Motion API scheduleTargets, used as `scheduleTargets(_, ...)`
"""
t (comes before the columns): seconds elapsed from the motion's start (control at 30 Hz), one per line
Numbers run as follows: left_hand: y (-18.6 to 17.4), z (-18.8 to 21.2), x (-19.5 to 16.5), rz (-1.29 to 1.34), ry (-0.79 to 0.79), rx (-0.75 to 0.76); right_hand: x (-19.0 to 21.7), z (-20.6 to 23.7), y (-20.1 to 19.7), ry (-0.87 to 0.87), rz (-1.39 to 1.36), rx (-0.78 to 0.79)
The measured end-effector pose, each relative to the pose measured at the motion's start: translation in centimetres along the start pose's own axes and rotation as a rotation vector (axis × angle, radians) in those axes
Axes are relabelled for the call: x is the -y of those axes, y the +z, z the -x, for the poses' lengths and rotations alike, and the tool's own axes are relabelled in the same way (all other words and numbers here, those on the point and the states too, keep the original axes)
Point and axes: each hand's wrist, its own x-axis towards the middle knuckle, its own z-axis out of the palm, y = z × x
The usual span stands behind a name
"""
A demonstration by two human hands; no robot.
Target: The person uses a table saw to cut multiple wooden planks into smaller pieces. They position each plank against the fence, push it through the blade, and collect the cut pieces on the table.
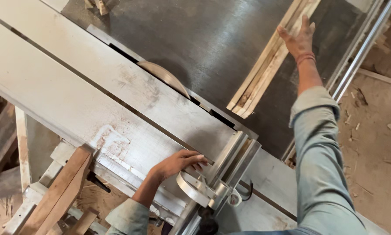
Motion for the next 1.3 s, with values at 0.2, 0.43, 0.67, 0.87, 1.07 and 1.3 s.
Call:
scheduleTargets(0.2,-0.2,-0.5,2.1,0.026,0.043,-0.019,1.5,0.9,4.2,0.204,-0.164,-0.061)
scheduleTargets(0.43,0.1,-0.3,2.5,0.075,0.152,-0.218,3.0,6.4,7.7,0.206,-0.278,-0.073)
scheduleTargets(0.67,-0.4,-0.6,3.4,-0.202,0.385,-0.346,3.7,13.6,8.9,0.177,-0.144,-0.014)
scheduleTargets(0.87,-1.5,-2.4,1.5,-0.441,0.149,-0.324,5.9,18.4,8.3,0.263,-0.219,0.019)
scheduleTargets(1.07,-1.3,-3.5,-1.1,-0.725,0.031,-0.21,7.1,20.4,8.1,0.276,-0.201,0.083)
scheduleTargets(1.3,-0.9,-4.4,0.5,-0.841,0.117,-0.206,6.7,21.4,8.6,0.231,-0.163,0.07)
